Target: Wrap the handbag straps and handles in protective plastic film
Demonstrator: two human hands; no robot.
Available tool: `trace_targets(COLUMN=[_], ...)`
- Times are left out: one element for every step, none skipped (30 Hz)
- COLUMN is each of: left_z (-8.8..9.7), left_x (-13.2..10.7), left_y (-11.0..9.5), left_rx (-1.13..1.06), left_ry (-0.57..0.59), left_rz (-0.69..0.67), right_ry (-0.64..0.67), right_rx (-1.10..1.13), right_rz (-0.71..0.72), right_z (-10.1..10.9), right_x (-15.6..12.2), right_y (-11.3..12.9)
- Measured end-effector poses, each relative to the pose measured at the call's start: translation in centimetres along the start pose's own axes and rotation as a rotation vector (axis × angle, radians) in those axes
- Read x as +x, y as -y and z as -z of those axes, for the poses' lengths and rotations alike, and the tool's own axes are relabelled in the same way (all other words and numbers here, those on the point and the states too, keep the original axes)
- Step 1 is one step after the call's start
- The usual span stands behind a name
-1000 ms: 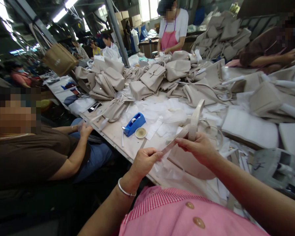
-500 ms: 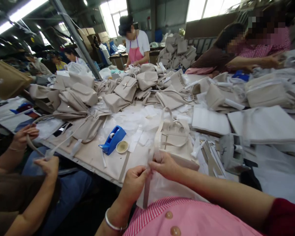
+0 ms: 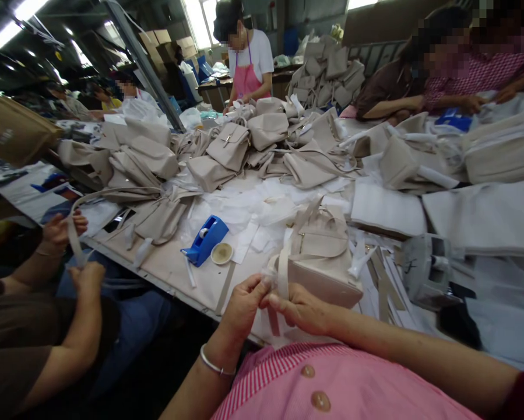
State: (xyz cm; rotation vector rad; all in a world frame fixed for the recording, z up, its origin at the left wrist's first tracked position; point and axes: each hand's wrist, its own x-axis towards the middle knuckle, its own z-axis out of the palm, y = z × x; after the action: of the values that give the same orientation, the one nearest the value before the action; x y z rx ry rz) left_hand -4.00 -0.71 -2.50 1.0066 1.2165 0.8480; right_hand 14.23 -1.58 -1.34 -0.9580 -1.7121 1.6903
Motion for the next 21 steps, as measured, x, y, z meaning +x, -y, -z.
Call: trace_targets(left_z=[0.0,-0.1,-0.2,-0.5,-0.9,-1.5,-2.1,-2.7,-3.2,-3.5,-3.6,-3.5,-3.3,-2.9,-2.5,-2.1,-1.8,-1.5,-1.3,-1.1,-1.0], left_x=[-0.1,-0.2,-0.4,-0.6,-0.7,-0.9,-1.0,-1.0,-0.9,-0.8,-0.7,-0.6,-0.4,-0.2,-0.1,0.1,0.2,0.3,0.5,0.7,0.9], left_y=[0.2,0.3,0.5,0.5,0.5,0.4,0.3,0.2,0.0,0.0,0.0,0.0,0.1,0.2,0.2,0.3,0.3,0.2,0.2,0.1,0.1], left_rx=[0.045,0.094,0.136,0.166,0.190,0.212,0.240,0.272,0.300,0.317,0.317,0.299,0.268,0.233,0.199,0.174,0.163,0.171,0.191,0.214,0.237], left_ry=[-0.086,-0.163,-0.200,-0.174,-0.102,-0.013,0.065,0.123,0.154,0.166,0.175,0.195,0.222,0.249,0.273,0.295,0.311,0.322,0.329,0.337,0.345], left_rz=[-0.043,-0.094,-0.133,-0.151,-0.153,-0.153,-0.160,-0.170,-0.176,-0.170,-0.150,-0.118,-0.078,-0.039,-0.004,0.027,0.051,0.064,0.065,0.059,0.053], right_ry=[-0.093,-0.172,-0.236,-0.283,-0.320,-0.354,-0.390,-0.426,-0.452,-0.460,-0.450,-0.427,-0.400,-0.370,-0.342,-0.318,-0.299,-0.281,-0.266,-0.257,-0.252], right_rx=[-0.001,0.001,-0.001,-0.012,-0.036,-0.073,-0.115,-0.156,-0.188,-0.207,-0.203,-0.172,-0.113,-0.029,0.072,0.175,0.269,0.357,0.443,0.529,0.607], right_rz=[-0.015,-0.036,-0.054,-0.063,-0.057,-0.034,0.001,0.039,0.078,0.111,0.133,0.137,0.125,0.100,0.063,0.022,-0.020,-0.056,-0.086,-0.109,-0.122], right_z=[0.2,0.4,0.7,0.9,1.0,1.0,1.0,0.9,0.8,0.8,0.9,1.1,1.4,1.8,2.2,2.6,3.0,3.4,3.7,4.0,4.3], right_x=[0.1,0.1,0.1,0.1,0.2,0.2,0.3,0.4,0.6,0.7,0.8,1.0,1.1,1.1,1.1,1.1,1.1,1.1,1.1,1.1,1.2], right_y=[-0.3,-0.6,-1.0,-1.4,-1.7,-1.9,-2.0,-2.1,-2.2,-2.3,-2.3,-2.5,-2.6,-2.7,-2.9,-3.1,-3.2,-3.3,-3.3,-3.4,-3.4])
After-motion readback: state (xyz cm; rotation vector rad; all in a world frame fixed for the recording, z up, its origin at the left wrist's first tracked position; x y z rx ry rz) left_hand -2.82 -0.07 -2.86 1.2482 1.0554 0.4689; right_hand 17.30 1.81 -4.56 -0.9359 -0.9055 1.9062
